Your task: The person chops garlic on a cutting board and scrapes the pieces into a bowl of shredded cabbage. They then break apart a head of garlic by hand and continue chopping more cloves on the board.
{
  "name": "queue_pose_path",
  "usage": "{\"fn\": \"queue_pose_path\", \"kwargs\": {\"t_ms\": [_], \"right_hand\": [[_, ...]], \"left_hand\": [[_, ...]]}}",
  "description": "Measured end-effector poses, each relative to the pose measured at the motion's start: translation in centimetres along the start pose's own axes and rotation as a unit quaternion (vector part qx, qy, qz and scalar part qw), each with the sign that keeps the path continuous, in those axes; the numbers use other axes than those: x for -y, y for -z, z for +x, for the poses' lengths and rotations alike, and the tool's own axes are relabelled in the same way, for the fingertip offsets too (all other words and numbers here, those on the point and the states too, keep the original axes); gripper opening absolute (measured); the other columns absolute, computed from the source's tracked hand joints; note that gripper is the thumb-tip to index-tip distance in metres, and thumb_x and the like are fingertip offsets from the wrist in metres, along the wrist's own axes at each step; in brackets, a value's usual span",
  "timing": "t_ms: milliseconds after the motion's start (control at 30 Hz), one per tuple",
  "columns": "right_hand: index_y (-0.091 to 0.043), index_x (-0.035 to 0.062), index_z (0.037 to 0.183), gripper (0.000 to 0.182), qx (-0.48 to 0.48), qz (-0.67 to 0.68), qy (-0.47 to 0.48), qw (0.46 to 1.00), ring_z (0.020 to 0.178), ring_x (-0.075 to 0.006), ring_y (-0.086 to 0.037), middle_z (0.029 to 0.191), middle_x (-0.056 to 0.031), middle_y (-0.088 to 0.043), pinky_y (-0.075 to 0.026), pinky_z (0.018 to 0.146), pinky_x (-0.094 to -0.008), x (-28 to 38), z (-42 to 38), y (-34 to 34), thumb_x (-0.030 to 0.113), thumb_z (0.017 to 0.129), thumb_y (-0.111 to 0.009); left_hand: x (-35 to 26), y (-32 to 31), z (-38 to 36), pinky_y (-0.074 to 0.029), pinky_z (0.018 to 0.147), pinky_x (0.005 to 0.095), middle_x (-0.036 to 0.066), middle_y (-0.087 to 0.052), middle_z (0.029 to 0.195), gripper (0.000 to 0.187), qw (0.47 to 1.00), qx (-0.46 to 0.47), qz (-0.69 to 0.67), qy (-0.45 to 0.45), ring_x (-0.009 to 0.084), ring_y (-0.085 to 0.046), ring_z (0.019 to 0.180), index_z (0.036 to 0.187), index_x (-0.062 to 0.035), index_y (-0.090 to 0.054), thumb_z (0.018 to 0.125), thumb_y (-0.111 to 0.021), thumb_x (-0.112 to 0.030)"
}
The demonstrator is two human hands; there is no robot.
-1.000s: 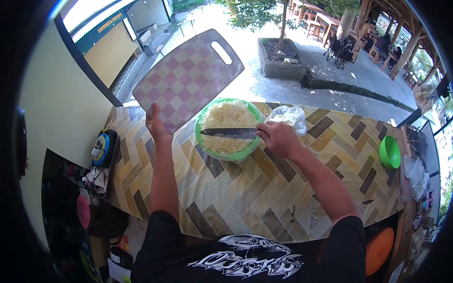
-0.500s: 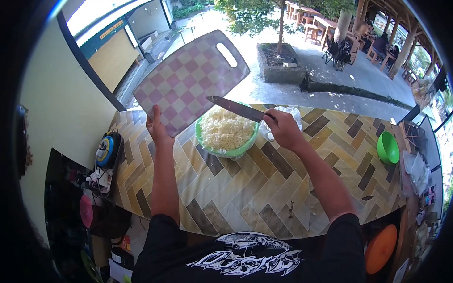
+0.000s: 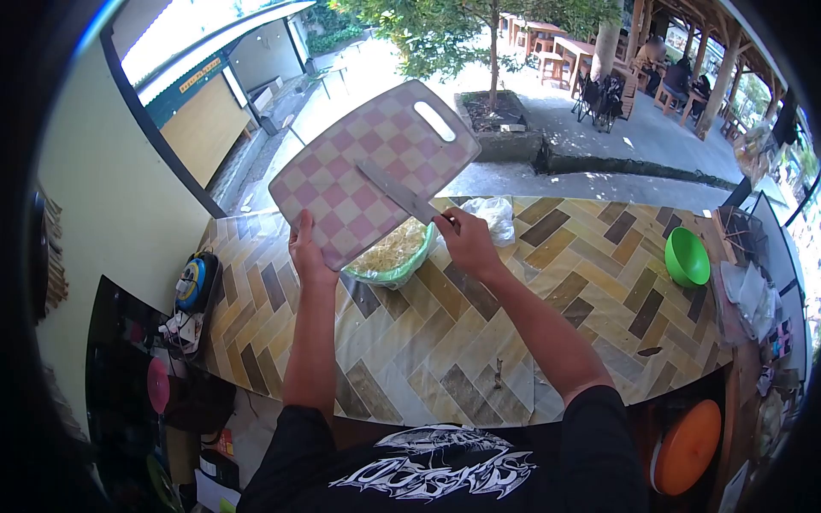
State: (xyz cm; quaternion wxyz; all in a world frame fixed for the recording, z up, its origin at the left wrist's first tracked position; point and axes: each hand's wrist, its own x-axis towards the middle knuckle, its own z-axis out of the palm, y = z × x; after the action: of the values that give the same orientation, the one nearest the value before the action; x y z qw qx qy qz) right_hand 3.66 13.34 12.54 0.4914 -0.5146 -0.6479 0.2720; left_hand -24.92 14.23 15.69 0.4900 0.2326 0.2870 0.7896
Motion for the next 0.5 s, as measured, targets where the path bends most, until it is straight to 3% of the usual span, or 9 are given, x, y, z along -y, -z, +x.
{"fn": "queue_pose_path", "kwargs": {"t_ms": [333, 500], "right_hand": [[-0.073, -0.0002, 0.111, 0.03, 0.063, -0.012, -0.061, 0.996, 0.069, -0.0109, -0.056, 0.078, -0.0075, -0.069, -0.047, 0.066, -0.0328, -4.3, -8.2, 10.3, 0.029, 0.107, -0.068], [-0.073, -0.0033, 0.109, 0.029, 0.037, -0.036, -0.125, 0.991, 0.071, -0.0091, -0.056, 0.078, -0.0049, -0.069, -0.047, 0.065, -0.0322, -4.9, -12.6, 18.7, 0.025, 0.106, -0.071]], "left_hand": [[2.4, -1.5, -3.4, -0.066, 0.092, 0.0497, 0.012, -0.072, 0.126, 0.032, 0.996, -0.045, 0.023, 0.075, 0.0296, -0.075, 0.107, 0.132, -0.0026, -0.063, 0.107, -0.069, -0.022], [5.7, -3.1, -6.9, -0.067, 0.089, 0.0464, 0.013, -0.072, 0.124, 0.035, 0.992, -0.019, 0.042, 0.12, 0.0287, -0.076, 0.106, 0.134, -0.0006, -0.061, 0.107, -0.068, -0.022]]}}
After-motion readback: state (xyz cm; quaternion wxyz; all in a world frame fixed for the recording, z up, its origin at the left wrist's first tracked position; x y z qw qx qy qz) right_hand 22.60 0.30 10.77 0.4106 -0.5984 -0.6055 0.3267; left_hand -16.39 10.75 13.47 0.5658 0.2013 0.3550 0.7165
